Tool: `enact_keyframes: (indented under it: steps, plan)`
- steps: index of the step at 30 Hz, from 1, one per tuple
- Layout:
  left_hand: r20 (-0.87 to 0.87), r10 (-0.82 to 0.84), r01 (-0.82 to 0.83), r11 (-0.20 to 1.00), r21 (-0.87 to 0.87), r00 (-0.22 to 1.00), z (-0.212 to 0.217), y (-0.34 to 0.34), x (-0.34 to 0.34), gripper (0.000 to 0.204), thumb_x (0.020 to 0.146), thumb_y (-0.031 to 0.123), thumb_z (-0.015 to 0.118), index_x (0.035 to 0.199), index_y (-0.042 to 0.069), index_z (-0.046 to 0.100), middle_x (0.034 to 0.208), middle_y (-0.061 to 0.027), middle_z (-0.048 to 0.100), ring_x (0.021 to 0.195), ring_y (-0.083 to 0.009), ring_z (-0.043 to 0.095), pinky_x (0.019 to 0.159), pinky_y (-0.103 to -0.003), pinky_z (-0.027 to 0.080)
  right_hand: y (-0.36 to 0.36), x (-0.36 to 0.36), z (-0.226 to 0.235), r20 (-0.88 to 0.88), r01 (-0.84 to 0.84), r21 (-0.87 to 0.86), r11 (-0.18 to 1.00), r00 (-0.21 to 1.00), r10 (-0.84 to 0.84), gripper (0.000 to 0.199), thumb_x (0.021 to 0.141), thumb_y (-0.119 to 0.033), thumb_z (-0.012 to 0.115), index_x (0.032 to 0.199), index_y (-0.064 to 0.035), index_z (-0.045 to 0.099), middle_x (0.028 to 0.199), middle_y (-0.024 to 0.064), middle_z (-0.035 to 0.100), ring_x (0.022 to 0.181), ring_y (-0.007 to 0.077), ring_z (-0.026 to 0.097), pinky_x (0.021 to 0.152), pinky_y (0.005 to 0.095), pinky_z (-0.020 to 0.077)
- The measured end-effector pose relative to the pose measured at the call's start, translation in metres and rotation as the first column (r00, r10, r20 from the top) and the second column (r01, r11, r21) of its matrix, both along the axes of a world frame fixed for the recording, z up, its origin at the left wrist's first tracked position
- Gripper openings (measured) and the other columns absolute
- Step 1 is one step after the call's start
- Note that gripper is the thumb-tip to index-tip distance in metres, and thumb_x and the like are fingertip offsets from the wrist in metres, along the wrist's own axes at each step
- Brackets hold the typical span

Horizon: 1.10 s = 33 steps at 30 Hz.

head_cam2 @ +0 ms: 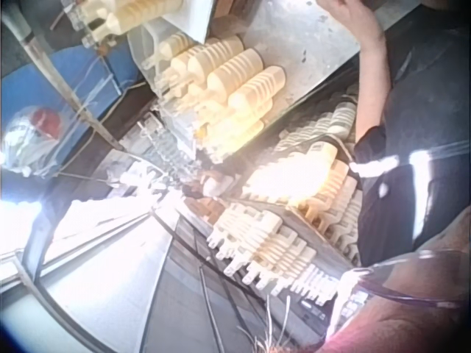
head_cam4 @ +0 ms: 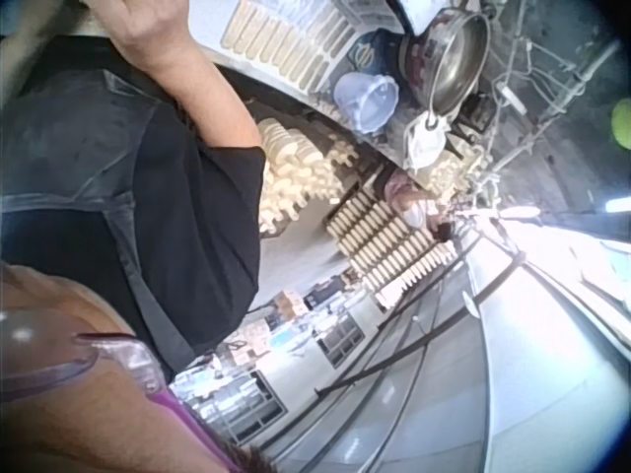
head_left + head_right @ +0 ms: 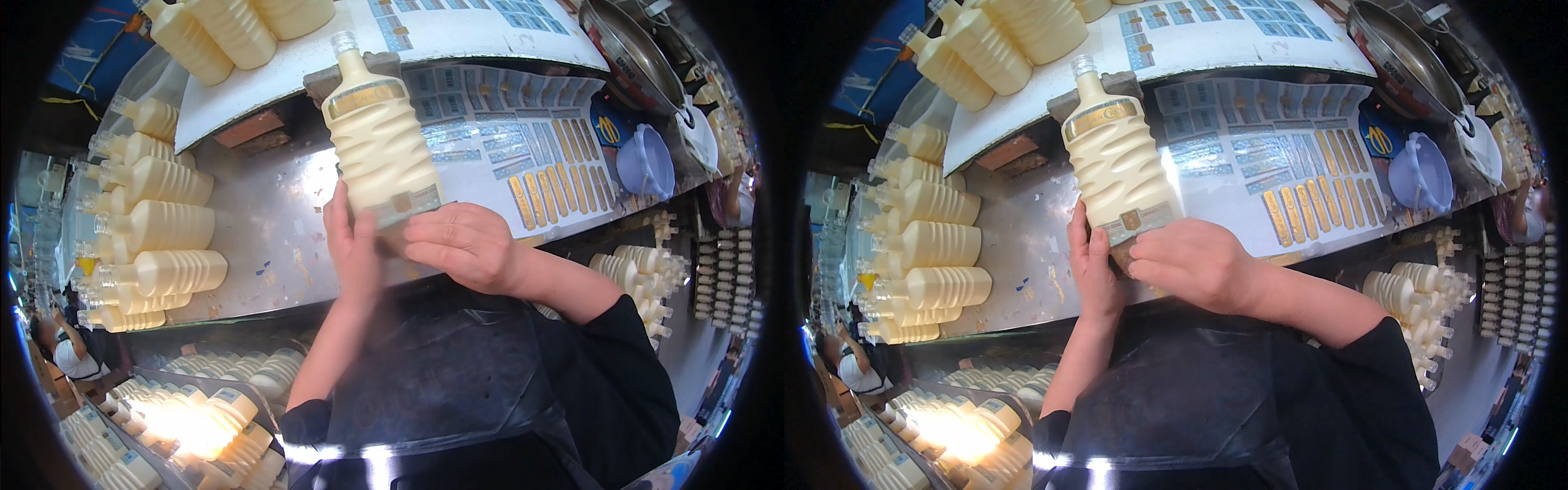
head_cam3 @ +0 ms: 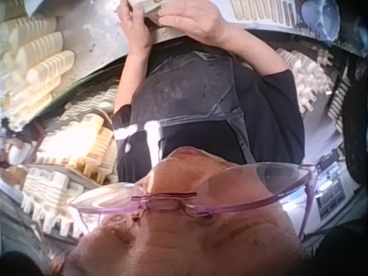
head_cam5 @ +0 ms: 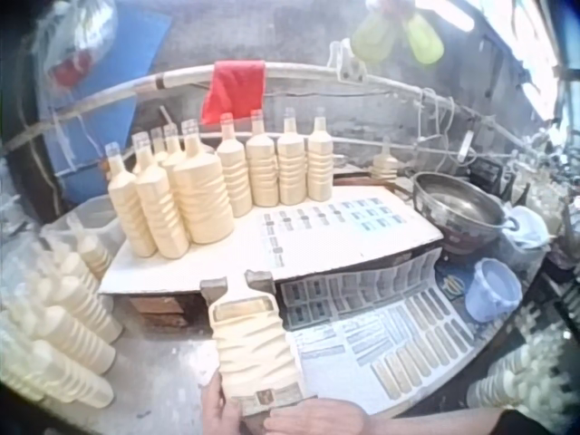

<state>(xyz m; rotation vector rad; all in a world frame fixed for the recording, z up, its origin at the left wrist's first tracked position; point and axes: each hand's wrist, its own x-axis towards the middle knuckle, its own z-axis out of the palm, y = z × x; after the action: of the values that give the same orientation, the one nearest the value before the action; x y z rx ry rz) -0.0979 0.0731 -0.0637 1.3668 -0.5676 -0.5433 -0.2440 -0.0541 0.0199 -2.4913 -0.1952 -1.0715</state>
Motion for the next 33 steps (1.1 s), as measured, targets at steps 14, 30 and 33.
enact_keyframes:
  steps: [14, 30, 33]
  plan:
    - [-0.436, -0.068, 0.018, 0.993, -0.119, 0.898, 0.024, 0.009, 0.013, 0.041, 0.107, 0.015, 0.055, 0.143, -0.002, 0.053, 0.126, -0.0104, 0.063, 0.13, -0.0193, 0.053, 0.11, -0.036, 0.044, 0.032, 0.036, 0.029, -0.06, 0.096, -0.293, 0.951, 0.991, -0.119, 0.023, 0.074, -0.01, 0.067, 0.096, -0.0011, 0.069, 0.089, 0.0079, 0.063, 0.078, 0.0201, 0.063, 0.069, 0.031, 0.0484]
    - [0.67, 0.002, -0.157, 0.973, 0.171, 0.743, 0.033, 0.024, -0.013, 0.057, 0.102, 0.041, 0.047, 0.145, 0.004, 0.054, 0.147, -0.0221, 0.04, 0.138, -0.0389, 0.036, 0.118, -0.048, 0.024, 0.016, 0.064, 0.027, -0.177, 0.251, 0.483, 0.839, 0.966, -0.187, 0.03, 0.088, 0.001, 0.059, 0.118, -0.003, 0.053, 0.108, 0.0196, 0.062, 0.1, 0.0394, 0.062, 0.085, 0.0469, 0.0506]
    - [0.784, -0.122, -0.148, 0.953, 0.263, 0.609, 0.028, 0.024, -0.019, 0.065, 0.093, 0.041, 0.06, 0.147, 0.007, 0.053, 0.151, -0.0235, 0.034, 0.14, -0.0417, 0.03, 0.117, -0.052, 0.022, 0.014, 0.059, 0.005, -0.119, 0.254, 0.291, 0.922, 0.966, -0.228, 0.037, 0.085, 0.006, 0.059, 0.12, -0.0024, 0.052, 0.121, 0.0216, 0.056, 0.113, 0.04, 0.057, 0.098, 0.0447, 0.0477]
